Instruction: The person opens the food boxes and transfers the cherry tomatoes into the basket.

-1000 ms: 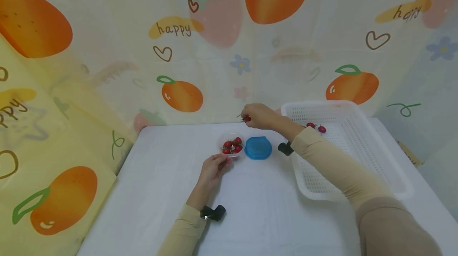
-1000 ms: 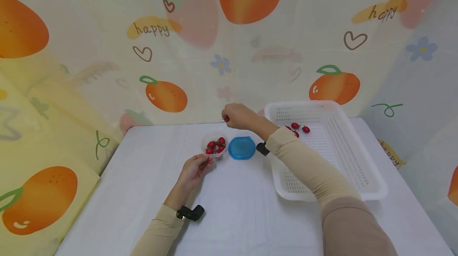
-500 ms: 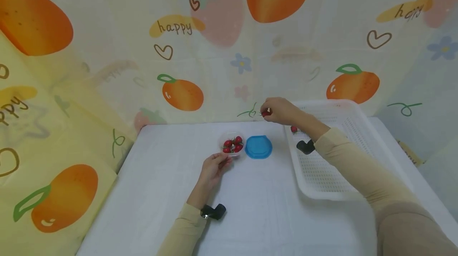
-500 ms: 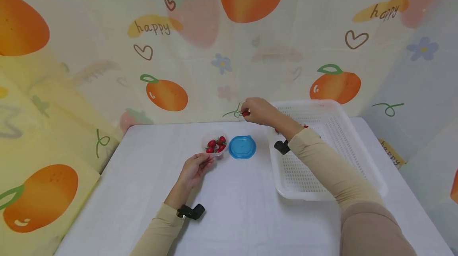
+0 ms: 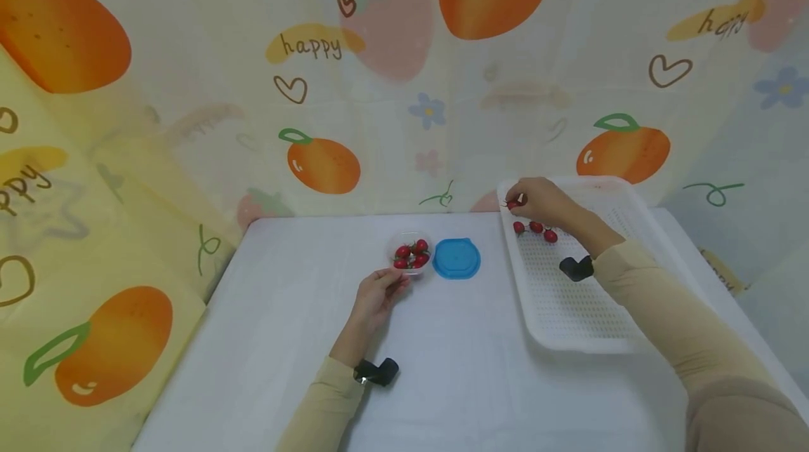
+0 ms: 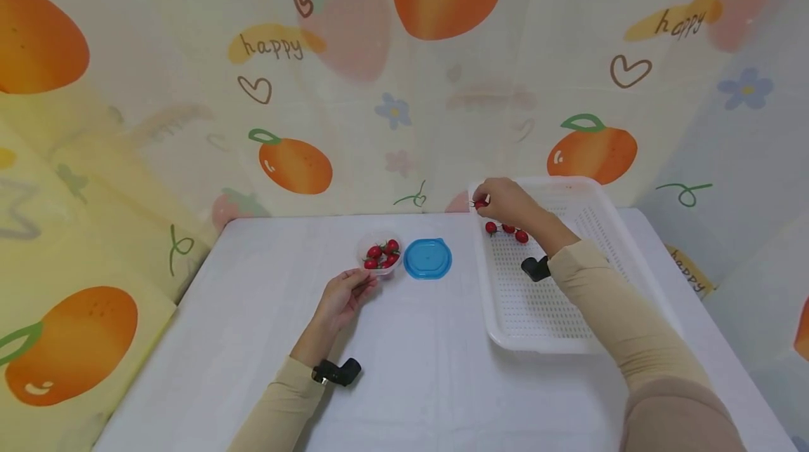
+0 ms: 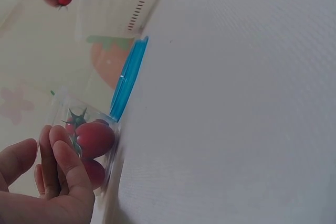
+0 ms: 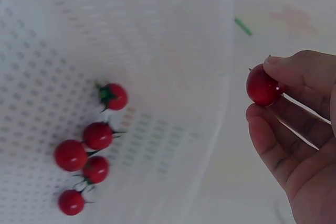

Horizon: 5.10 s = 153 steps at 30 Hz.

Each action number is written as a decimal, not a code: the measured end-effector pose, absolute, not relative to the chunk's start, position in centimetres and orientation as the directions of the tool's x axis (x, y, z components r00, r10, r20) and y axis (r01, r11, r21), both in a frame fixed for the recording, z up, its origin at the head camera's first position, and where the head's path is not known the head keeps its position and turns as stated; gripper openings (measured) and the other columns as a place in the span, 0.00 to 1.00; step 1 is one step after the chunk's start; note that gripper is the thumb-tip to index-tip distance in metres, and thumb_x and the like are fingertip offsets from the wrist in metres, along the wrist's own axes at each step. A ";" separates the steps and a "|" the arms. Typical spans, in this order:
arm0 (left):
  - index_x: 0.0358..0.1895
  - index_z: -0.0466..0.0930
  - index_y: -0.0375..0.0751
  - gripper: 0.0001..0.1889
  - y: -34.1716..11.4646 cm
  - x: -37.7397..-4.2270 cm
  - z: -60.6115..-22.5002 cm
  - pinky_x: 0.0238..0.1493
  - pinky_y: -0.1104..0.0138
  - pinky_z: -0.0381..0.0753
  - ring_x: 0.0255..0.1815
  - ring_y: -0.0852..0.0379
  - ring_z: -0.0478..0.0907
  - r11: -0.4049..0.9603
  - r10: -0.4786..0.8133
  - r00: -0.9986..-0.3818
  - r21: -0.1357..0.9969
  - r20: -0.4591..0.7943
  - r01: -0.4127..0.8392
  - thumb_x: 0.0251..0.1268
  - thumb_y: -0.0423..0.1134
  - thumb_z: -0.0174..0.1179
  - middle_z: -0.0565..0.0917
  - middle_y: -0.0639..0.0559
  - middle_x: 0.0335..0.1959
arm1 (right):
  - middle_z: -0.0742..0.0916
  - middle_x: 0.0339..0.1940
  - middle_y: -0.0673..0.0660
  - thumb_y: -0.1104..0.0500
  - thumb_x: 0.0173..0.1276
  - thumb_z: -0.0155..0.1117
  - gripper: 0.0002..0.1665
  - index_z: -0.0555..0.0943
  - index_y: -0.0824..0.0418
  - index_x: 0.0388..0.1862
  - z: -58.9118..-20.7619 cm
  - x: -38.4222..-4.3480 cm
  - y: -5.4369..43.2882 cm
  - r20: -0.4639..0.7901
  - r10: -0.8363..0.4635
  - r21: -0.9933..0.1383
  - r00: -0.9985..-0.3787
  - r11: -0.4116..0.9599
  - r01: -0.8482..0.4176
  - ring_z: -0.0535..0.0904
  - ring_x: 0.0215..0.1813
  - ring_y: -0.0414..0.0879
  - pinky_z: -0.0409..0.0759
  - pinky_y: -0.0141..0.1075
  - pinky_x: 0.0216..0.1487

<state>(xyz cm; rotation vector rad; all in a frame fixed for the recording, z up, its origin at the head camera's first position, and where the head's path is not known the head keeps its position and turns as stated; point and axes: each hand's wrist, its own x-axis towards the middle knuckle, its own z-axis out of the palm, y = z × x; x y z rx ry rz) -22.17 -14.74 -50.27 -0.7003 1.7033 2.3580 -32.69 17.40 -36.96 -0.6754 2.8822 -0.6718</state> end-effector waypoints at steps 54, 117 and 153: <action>0.58 0.72 0.35 0.16 -14.9 -22.2 -50.4 0.50 0.69 0.84 0.43 0.58 0.85 -0.357 -0.122 -0.880 0.847 -0.459 -0.393 0.71 0.38 0.56 0.85 0.47 0.44 | 0.82 0.54 0.68 0.60 0.69 0.60 0.21 0.78 0.68 0.58 -36.4 -33.5 16.2 -0.098 -0.437 -0.442 -0.894 0.824 -0.354 0.79 0.53 0.60 0.81 0.53 0.57; 0.54 0.72 0.32 0.13 -14.7 -21.8 -50.0 0.52 0.67 0.84 0.40 0.58 0.84 -0.355 -0.089 -0.915 0.871 -0.393 -0.340 0.72 0.36 0.55 0.85 0.51 0.36 | 0.87 0.45 0.51 0.52 0.63 0.70 0.17 0.84 0.54 0.51 -44.7 -31.1 -2.6 -0.233 -0.692 0.278 -0.683 0.626 -0.729 0.78 0.45 0.45 0.82 0.34 0.53; 0.58 0.72 0.34 0.16 -14.9 -22.1 -49.9 0.56 0.66 0.82 0.44 0.58 0.84 -0.340 -0.114 -0.887 0.856 -0.448 -0.389 0.72 0.37 0.56 0.85 0.47 0.44 | 0.85 0.41 0.56 0.62 0.65 0.66 0.12 0.85 0.63 0.46 -39.8 -31.4 2.9 0.021 -0.735 -0.286 -0.678 0.645 -0.708 0.79 0.43 0.48 0.82 0.37 0.49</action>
